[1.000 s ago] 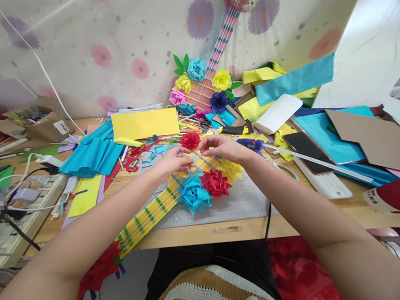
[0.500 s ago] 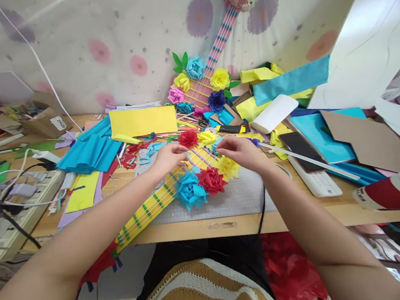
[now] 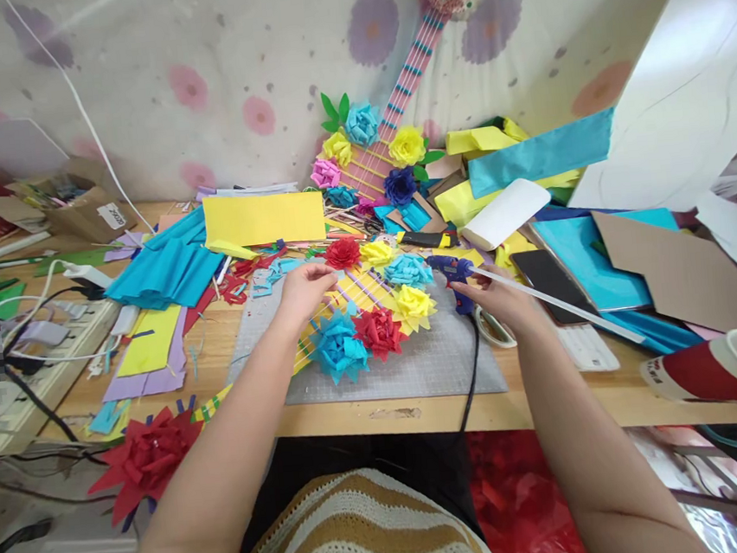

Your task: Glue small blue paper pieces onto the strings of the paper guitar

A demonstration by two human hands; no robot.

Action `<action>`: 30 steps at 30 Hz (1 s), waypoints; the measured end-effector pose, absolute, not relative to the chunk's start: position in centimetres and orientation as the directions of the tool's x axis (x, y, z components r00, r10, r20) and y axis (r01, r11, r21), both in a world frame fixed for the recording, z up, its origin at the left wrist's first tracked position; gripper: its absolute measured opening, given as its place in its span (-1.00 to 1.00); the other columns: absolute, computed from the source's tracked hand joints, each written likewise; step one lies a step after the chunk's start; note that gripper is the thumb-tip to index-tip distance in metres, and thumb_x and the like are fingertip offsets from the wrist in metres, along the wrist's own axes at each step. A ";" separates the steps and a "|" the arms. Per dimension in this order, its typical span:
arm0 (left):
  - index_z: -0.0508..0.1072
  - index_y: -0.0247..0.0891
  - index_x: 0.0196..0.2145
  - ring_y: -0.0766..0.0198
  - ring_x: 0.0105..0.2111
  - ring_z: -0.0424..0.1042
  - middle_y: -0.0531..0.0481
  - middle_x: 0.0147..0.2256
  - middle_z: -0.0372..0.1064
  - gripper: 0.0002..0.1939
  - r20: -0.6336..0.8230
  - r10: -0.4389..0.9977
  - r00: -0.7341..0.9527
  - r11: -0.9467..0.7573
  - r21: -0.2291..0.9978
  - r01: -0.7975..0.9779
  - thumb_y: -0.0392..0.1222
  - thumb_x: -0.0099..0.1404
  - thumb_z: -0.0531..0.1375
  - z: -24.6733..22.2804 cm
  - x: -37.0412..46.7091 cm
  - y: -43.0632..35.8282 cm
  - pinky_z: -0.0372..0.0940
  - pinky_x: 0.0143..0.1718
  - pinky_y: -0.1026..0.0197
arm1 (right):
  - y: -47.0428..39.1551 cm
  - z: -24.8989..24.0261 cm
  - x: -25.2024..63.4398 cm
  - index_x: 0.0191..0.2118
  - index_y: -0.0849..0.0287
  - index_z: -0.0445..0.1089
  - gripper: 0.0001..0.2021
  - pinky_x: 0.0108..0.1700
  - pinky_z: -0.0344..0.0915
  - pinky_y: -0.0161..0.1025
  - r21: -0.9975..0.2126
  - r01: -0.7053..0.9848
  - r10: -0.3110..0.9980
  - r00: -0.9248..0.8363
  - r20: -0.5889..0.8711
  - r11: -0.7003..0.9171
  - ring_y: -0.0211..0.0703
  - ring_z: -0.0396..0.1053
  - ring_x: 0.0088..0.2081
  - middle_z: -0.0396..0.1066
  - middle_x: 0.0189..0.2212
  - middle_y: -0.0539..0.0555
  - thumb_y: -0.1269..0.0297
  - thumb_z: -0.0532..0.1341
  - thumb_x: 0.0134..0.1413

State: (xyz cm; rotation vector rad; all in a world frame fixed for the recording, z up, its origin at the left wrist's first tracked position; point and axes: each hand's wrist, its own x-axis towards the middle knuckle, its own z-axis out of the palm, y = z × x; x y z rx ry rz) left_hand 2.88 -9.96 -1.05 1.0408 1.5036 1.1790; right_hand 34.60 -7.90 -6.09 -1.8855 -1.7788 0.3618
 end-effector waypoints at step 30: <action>0.45 -0.30 -0.42 0.28 -0.47 0.43 -0.01 -0.50 0.42 -0.82 -0.121 0.930 -0.348 0.175 0.976 0.128 -0.15 0.01 0.20 -4.6 2.4 -9.6 0.25 -0.57 0.35 | -5.8 0.7 23.6 -0.38 0.15 0.46 -0.54 -0.30 0.26 -0.18 -0.615 0.737 0.934 -0.357 0.000 0.281 -0.05 0.38 -0.34 0.43 -0.46 0.08 -0.20 0.16 -0.11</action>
